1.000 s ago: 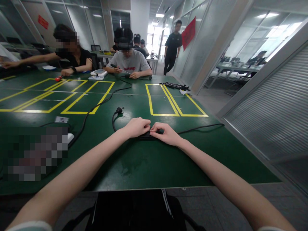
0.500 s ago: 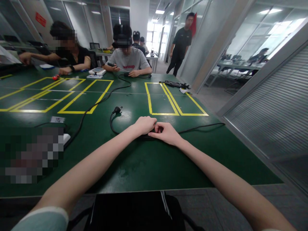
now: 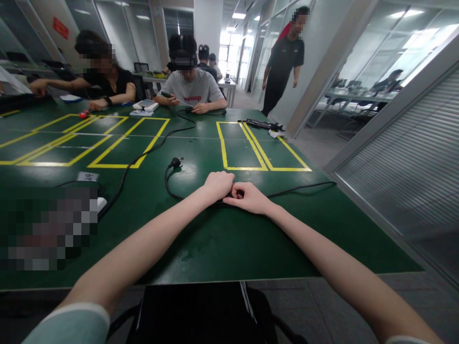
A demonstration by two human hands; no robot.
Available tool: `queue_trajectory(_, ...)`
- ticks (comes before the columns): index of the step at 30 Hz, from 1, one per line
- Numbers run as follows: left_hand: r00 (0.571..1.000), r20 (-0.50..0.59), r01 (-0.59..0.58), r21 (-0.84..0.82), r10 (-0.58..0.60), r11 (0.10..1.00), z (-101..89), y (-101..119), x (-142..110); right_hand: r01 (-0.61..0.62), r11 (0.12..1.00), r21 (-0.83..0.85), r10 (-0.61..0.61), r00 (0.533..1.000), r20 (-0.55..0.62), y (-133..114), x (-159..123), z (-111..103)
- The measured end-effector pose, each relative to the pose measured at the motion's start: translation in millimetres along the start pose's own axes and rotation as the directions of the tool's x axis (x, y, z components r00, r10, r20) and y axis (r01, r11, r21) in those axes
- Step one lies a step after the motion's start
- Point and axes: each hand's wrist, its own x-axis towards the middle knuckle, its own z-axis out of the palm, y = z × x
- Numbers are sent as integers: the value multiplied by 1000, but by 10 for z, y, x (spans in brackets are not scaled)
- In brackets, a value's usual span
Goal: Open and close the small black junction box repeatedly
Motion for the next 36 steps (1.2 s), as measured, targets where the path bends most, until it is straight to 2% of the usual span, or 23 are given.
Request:
queue_trajectory(3,998,-44,38,7,-38,999,1,108,-24,45,995,90,-54,994,93,23,-6,-79)
queue_trajectory(6,994,-81,75,8,-74,997,0,210,-62,34,987,159,-55,990,132,46,-10,-138)
queue_trajectory(13,985,-130,116,-8,-116,993,-7,244,-179,8,986,166,-34,987,157,80,16,-168)
queue_trajectory(19,984,-129,118,-39,-122,992,-2,204,-225,8,989,146,-29,990,142,72,6,-173)
queue_trajectory(24,989,-115,83,-96,-93,992,28,89,-239,40,991,129,-53,994,101,35,-20,-150)
queue_trajectory(28,985,-153,62,-136,-83,989,47,42,-243,80,992,98,-88,993,77,20,-37,-128)
queue_trajectory(32,970,-233,17,-228,-71,973,26,76,-282,84,995,47,-86,995,50,48,-36,-86)
queue_trajectory(36,938,-344,-126,-232,40,964,20,109,-315,97,995,36,-100,993,69,63,-34,-39)
